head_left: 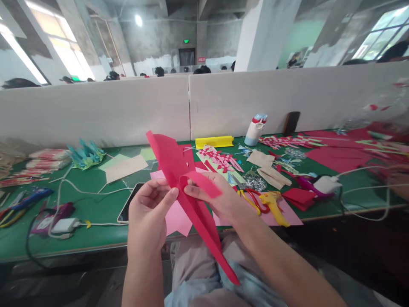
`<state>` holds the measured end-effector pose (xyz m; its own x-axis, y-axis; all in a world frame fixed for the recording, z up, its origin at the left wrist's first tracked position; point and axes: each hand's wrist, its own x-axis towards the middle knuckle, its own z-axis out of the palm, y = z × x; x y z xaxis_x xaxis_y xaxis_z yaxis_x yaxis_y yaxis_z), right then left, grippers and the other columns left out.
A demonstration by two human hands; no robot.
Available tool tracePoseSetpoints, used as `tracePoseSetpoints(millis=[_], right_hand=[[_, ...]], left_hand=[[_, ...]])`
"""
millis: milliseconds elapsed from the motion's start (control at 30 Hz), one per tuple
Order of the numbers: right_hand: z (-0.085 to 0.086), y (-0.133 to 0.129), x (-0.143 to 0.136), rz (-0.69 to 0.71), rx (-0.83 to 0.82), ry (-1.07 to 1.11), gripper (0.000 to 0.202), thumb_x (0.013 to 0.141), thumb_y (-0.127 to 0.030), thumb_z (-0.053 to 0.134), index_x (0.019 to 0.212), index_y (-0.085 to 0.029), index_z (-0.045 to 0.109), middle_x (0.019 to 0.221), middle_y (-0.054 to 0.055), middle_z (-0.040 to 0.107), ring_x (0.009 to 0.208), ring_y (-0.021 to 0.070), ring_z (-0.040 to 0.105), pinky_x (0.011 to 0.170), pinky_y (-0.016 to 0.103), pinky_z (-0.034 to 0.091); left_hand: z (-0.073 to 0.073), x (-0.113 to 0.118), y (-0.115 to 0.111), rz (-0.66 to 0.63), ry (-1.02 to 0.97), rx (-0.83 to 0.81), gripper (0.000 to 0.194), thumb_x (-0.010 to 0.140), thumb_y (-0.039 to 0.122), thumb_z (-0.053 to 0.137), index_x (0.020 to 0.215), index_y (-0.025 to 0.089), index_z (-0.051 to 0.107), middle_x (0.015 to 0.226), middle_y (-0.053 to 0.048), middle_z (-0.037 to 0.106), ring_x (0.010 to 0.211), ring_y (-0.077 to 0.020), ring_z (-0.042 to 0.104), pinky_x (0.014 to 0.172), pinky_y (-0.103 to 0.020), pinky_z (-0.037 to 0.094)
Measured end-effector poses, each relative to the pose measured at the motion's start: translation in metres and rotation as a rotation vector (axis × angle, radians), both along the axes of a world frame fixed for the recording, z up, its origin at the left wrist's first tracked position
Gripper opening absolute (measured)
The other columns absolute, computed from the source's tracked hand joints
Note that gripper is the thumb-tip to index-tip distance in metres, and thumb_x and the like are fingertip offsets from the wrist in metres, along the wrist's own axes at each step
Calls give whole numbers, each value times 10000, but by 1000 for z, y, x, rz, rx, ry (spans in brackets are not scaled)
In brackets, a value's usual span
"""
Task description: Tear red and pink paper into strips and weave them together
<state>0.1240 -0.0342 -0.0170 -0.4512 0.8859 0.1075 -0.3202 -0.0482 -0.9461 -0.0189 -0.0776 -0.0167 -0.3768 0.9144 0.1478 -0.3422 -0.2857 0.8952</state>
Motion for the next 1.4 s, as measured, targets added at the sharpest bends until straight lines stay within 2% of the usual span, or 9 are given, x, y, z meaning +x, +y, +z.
tracePoseSetpoints(millis=[300, 500, 600, 733, 833, 967, 1200, 1400], right_hand=[[-3, 0, -5, -20, -12, 61, 275, 582, -312, 838, 725, -165, 654, 702, -27, 611, 654, 92, 547, 652, 242, 440], [-7, -1, -5, 13, -71, 151, 245, 631, -319, 813, 715, -173, 636, 702, -30, 605, 637, 81, 544, 609, 218, 426], [-4, -2, -2, 36, -81, 90, 246, 628, -333, 815, 726, -171, 657, 681, -31, 602, 606, 77, 531, 579, 215, 413], [-1, -1, 0, 50, -103, -11, 285, 551, -317, 852, 722, -166, 680, 656, -33, 611, 614, 87, 542, 598, 223, 431], [-4, 1, 0, 27, -121, 5, 304, 541, -333, 854, 723, -167, 675, 688, -25, 631, 653, 98, 567, 640, 233, 456], [-10, 2, -1, -8, -53, 67, 259, 590, -329, 833, 739, -183, 681, 718, -18, 645, 689, 100, 577, 678, 235, 470], [-8, 2, 0, 22, -100, 68, 276, 574, -309, 844, 744, -174, 673, 709, -16, 635, 657, 104, 577, 672, 256, 460], [-10, 1, -4, 21, -122, 151, 246, 600, -278, 833, 723, -166, 653, 685, -32, 602, 642, 78, 551, 628, 211, 436]], left_hand=[[0, 3, 0, 34, -33, 12, 284, 537, 169, 849, 751, 147, 662, 669, 5, 662, 625, -70, 616, 633, -151, 527], [0, 3, 1, 51, -70, 22, 270, 549, 161, 846, 740, 150, 656, 644, 20, 654, 606, -60, 614, 629, -142, 525], [0, 1, 2, 61, -65, 21, 272, 549, 168, 847, 741, 148, 655, 643, 18, 651, 606, -63, 613, 622, -143, 524], [0, -1, 2, 91, -42, 21, 272, 555, 176, 845, 742, 147, 650, 656, 15, 649, 617, -66, 611, 621, -141, 518], [-1, 0, 2, 46, -13, -3, 292, 567, 205, 842, 782, 147, 654, 700, -10, 668, 649, -88, 622, 628, -161, 525], [-3, 2, 0, -27, 20, -14, 328, 561, 191, 842, 828, 149, 658, 743, -17, 674, 649, -83, 613, 636, -164, 526], [-3, 3, 0, 3, 35, 22, 317, 555, 143, 833, 819, 158, 659, 712, 10, 653, 615, -62, 596, 633, -148, 518], [-2, 5, 0, 16, -6, 26, 325, 569, 138, 828, 848, 162, 661, 721, 9, 657, 631, -60, 606, 646, -148, 520]])
